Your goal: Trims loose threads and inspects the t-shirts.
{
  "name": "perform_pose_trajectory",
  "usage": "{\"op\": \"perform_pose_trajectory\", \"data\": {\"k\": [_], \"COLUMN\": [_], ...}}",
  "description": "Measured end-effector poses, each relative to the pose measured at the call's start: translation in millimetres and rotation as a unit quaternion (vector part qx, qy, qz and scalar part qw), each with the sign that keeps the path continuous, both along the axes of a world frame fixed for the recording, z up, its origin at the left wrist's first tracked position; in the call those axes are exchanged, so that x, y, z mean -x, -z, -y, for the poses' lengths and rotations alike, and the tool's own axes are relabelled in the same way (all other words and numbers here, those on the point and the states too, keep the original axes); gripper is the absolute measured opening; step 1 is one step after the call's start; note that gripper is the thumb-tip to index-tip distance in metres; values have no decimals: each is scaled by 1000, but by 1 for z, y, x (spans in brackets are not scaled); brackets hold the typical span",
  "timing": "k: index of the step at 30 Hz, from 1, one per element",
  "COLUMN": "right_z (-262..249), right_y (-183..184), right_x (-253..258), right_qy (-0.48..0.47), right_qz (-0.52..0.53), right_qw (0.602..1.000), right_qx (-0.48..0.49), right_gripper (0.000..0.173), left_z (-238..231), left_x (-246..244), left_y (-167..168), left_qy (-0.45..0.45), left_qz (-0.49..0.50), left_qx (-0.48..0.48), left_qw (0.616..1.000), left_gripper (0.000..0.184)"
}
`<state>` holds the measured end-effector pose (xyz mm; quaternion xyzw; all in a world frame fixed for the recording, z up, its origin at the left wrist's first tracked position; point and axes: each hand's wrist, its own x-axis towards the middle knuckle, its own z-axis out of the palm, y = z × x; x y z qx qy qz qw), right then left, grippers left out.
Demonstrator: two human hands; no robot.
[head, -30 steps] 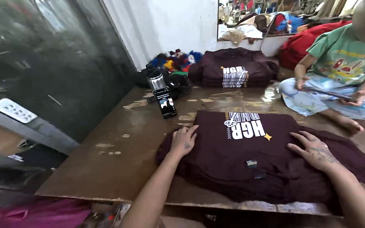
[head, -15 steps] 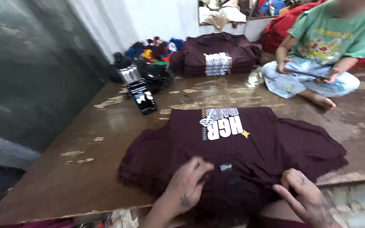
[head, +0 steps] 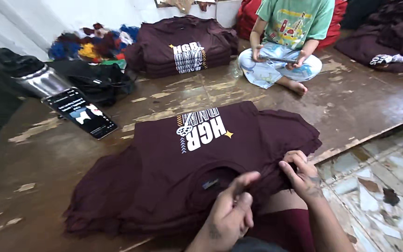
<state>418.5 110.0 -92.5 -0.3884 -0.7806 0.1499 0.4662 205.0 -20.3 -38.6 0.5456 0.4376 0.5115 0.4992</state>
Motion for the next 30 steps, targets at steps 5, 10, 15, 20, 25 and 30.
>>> {"op": "perform_pose_trajectory", "data": {"k": [5,10,15,20,25,30], "right_z": [22,43,48,61,56,60], "right_y": [-13,-26,-5,-4,-11,-21], "right_x": [-1,37,49,46,31,22], "right_qy": [-39,-176,-132,-185,-288,-255], "right_qz": [-18,-80,-47,-97,-93,-39], "right_qw": [996,973,988,975,953,966], "right_qx": [-80,-124,-71,76,33,-12], "right_gripper": [24,25,47,21,17,18], "left_z": [10,26,37,40,18,4], "left_x": [8,-5,-18,-8,32,34], "left_y": [0,4,-7,1,-17,-45], "left_qy": [-56,-63,-97,-80,-102,-84], "left_qz": [214,278,205,-122,-422,-577], "left_qx": [11,68,98,-79,-214,-295], "left_qw": [975,956,969,986,875,757], "left_gripper": [47,53,58,44,46,26]}}
